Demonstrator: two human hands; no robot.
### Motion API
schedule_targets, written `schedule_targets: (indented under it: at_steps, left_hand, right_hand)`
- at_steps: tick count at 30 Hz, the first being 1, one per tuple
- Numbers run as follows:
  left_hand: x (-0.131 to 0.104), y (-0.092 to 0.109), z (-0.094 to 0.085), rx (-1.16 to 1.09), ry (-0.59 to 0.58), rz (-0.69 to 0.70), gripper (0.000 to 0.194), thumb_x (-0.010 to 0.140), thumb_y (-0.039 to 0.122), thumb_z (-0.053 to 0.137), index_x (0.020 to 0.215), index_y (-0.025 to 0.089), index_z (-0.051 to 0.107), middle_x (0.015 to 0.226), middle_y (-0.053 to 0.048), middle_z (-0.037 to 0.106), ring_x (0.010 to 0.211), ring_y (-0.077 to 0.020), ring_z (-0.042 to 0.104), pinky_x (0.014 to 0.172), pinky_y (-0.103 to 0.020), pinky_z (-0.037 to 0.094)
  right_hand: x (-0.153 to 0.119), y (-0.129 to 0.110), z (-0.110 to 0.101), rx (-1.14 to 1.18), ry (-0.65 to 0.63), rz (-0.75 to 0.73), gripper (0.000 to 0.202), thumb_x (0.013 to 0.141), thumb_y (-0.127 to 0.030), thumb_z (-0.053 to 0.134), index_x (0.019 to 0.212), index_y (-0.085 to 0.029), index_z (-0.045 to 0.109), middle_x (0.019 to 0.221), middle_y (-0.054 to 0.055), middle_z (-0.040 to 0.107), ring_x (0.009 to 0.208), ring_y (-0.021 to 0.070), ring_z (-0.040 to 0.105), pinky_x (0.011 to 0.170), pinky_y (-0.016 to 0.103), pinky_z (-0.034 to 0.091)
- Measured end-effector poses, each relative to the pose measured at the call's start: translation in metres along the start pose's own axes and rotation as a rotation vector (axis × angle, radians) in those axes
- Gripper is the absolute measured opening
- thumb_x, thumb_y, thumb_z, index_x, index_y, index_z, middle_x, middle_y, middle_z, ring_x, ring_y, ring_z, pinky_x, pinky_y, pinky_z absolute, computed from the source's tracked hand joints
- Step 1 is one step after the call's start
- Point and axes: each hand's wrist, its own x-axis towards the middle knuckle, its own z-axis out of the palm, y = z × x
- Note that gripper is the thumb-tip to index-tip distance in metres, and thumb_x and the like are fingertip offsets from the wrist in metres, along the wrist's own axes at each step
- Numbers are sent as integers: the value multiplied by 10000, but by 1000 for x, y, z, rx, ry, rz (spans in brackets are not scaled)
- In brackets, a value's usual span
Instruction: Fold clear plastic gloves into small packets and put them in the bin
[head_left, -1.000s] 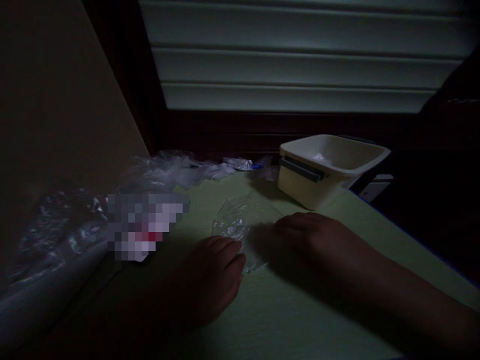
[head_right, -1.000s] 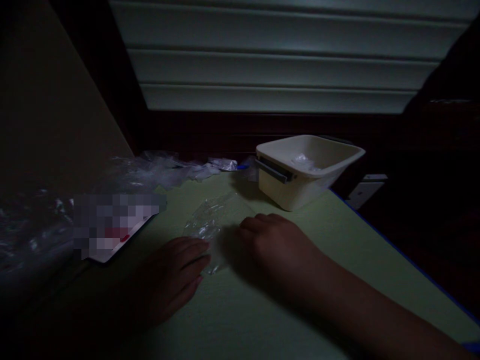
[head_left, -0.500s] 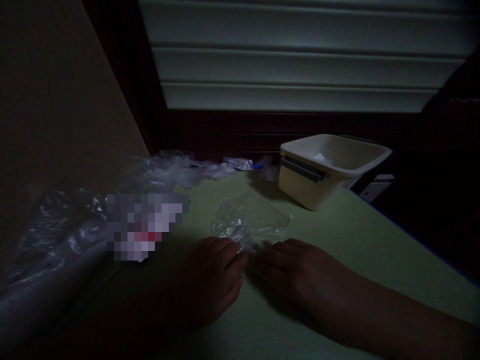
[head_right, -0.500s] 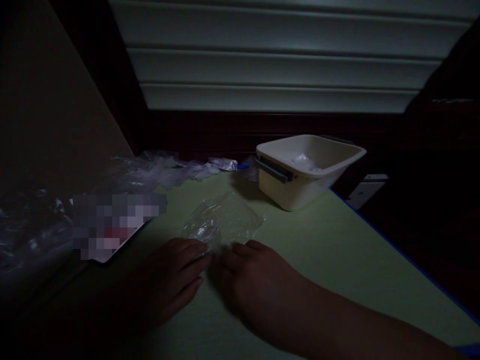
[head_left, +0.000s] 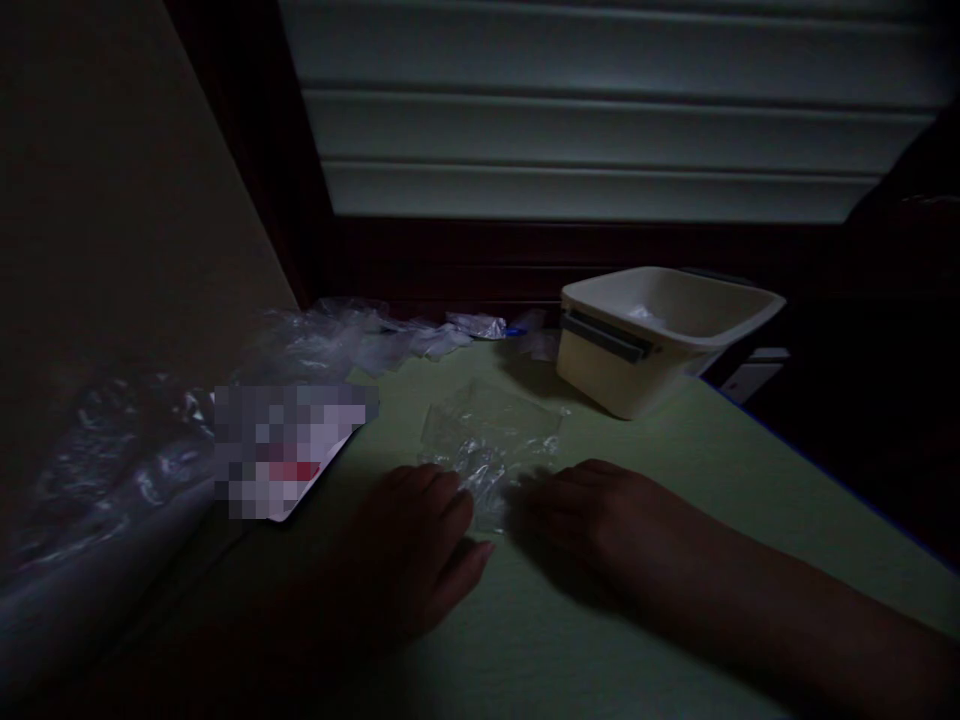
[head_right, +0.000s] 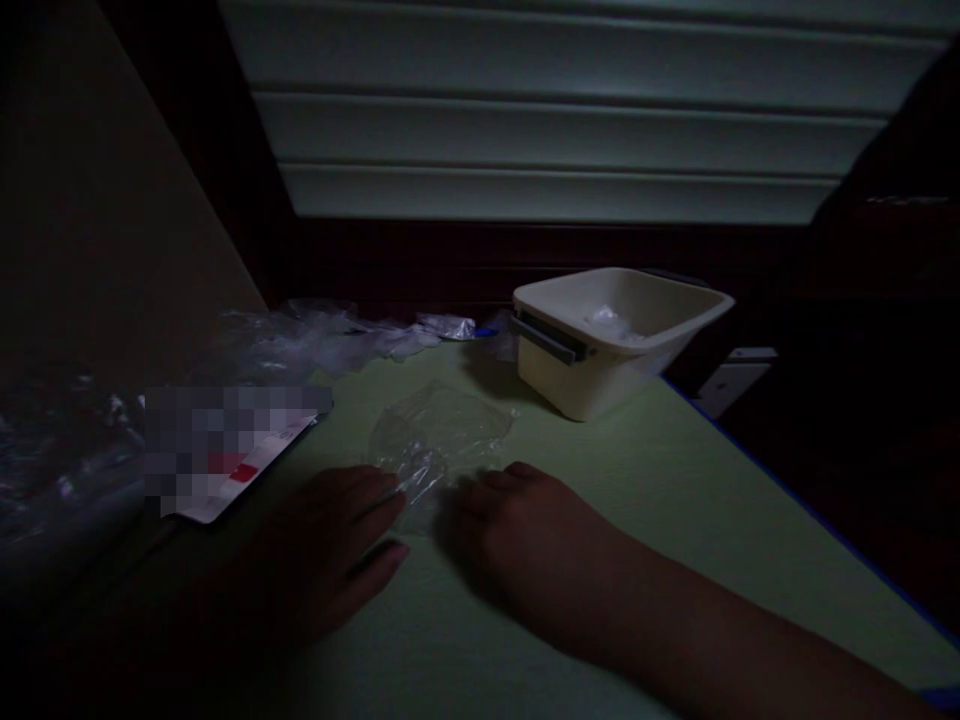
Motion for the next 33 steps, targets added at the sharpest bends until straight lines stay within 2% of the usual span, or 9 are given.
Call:
schedule_targets:
  at_steps: [3,9,15,17,20,23,26,29,33]
  left_hand:
    - [-1,2,-2,10,-18,22,130,843,265,560,839,140,593,874,-86,615,798,-240,554,707,-385,489]
    - [-4,4,-2,33,-9,133,182,858,308,571,829,130,599,791,-61,601,728,-228,538,650,-366,472]
    - [-5,4,-2,16,51,220,191,851,293,594,744,135,584,755,-43,574,698,-209,516,613,-341,462]
    - [-6,3,-3,35,104,191,179,882,271,534,812,119,598,820,-74,595,756,-229,540,658,-362,486]
    - [-8,0,0,80,247,134,231,930,244,428,956,86,594,976,-138,605,925,-272,555,775,-404,498]
    - [-8,-3,4,120,319,67,278,955,256,378,917,87,595,988,-159,606,968,-288,559,814,-429,498]
    - [-5,-3,3,130,177,-39,261,931,255,423,789,119,594,854,-123,615,816,-264,586,728,-422,519]
    - [-3,-1,-1,131,26,-102,213,892,265,492,757,138,596,786,-87,607,746,-244,579,679,-403,512]
    - [-3,2,-3,99,-27,-57,222,879,294,507,754,139,604,766,-80,597,712,-246,564,624,-394,487]
  right_hand:
    - [2,1,-3,6,-44,2,94,815,-99,602,864,-164,648,840,47,686,752,195,632,712,329,449]
    - [5,0,-10,24,-112,81,99,795,-84,616,850,-152,660,830,61,691,727,189,627,704,326,442]
    - [5,1,-13,-11,-80,88,100,809,-78,591,815,-149,661,794,65,680,689,175,600,686,316,439]
    - [4,0,-14,-9,-53,83,125,821,-73,565,833,-150,663,807,70,679,713,178,604,697,315,443]
    - [3,-3,-15,-2,9,50,142,842,-76,543,864,-153,660,842,79,677,764,189,611,720,320,447]
    - [2,-8,-12,38,18,-29,156,852,-81,552,946,-151,654,866,68,671,777,189,612,725,320,455]
    - [2,-10,-8,47,-29,-80,177,859,-88,555,999,-154,641,898,59,671,790,194,613,725,327,460]
    - [3,-9,-6,29,-74,-75,147,874,-99,543,967,-160,640,909,55,668,796,198,611,725,336,459]
    - [5,-5,-10,57,-127,-30,93,868,-101,563,877,-156,638,851,47,660,775,184,607,722,321,453]
